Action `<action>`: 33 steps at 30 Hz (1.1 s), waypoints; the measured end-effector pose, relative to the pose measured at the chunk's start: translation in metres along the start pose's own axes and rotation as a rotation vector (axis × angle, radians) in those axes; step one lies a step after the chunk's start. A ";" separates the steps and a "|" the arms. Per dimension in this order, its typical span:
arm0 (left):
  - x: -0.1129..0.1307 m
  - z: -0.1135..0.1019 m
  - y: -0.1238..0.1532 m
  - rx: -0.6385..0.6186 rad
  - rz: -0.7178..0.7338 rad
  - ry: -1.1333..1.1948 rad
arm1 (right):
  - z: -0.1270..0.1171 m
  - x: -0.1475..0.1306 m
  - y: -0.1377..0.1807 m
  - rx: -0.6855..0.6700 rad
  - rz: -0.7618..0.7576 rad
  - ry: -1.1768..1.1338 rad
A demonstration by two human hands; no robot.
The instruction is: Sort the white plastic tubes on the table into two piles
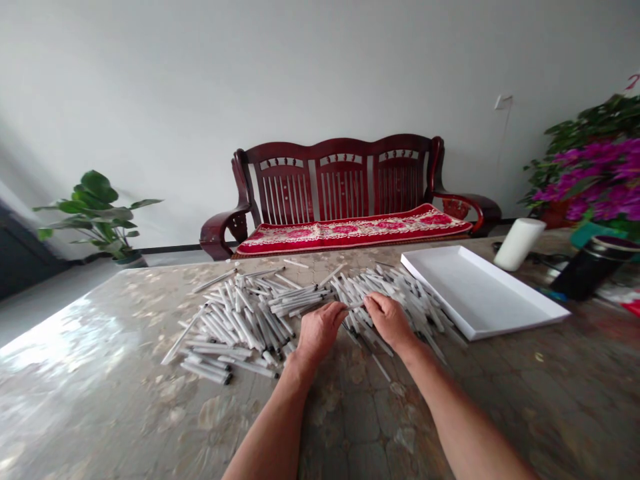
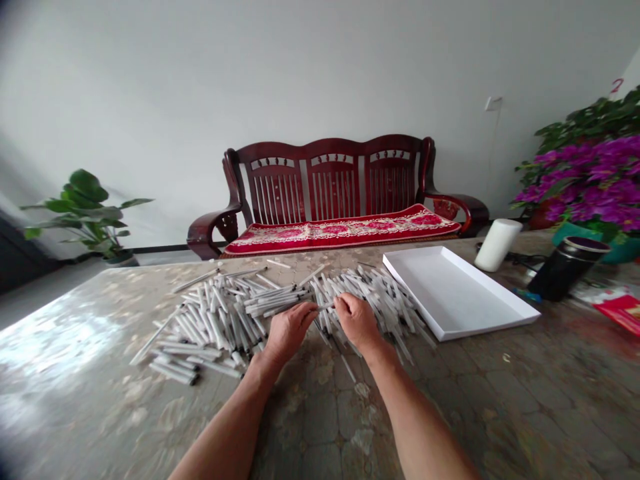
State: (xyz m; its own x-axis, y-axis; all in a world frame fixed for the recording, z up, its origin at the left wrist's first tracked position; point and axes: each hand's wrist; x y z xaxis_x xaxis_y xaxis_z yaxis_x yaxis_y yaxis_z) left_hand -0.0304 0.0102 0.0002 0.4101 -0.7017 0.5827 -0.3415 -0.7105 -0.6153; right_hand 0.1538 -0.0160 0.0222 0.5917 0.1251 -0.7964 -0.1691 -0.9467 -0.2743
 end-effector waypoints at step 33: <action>0.003 0.028 -0.012 0.545 -0.693 0.927 | 0.013 0.016 -0.003 -0.008 0.041 -0.041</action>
State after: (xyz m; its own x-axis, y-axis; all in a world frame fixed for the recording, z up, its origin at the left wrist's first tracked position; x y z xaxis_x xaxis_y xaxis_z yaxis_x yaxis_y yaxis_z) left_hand -0.0018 0.0183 -0.0056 -0.4529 -0.1256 0.8827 0.1859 -0.9816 -0.0443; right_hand 0.1541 -0.0072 0.0032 0.5515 0.0980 -0.8284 -0.1858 -0.9537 -0.2366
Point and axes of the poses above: each hand's wrist, its own y-axis away from the middle knuckle, its own z-axis out of the palm, x = y × z, and after that the axes turned 9 degrees about z, right-handed
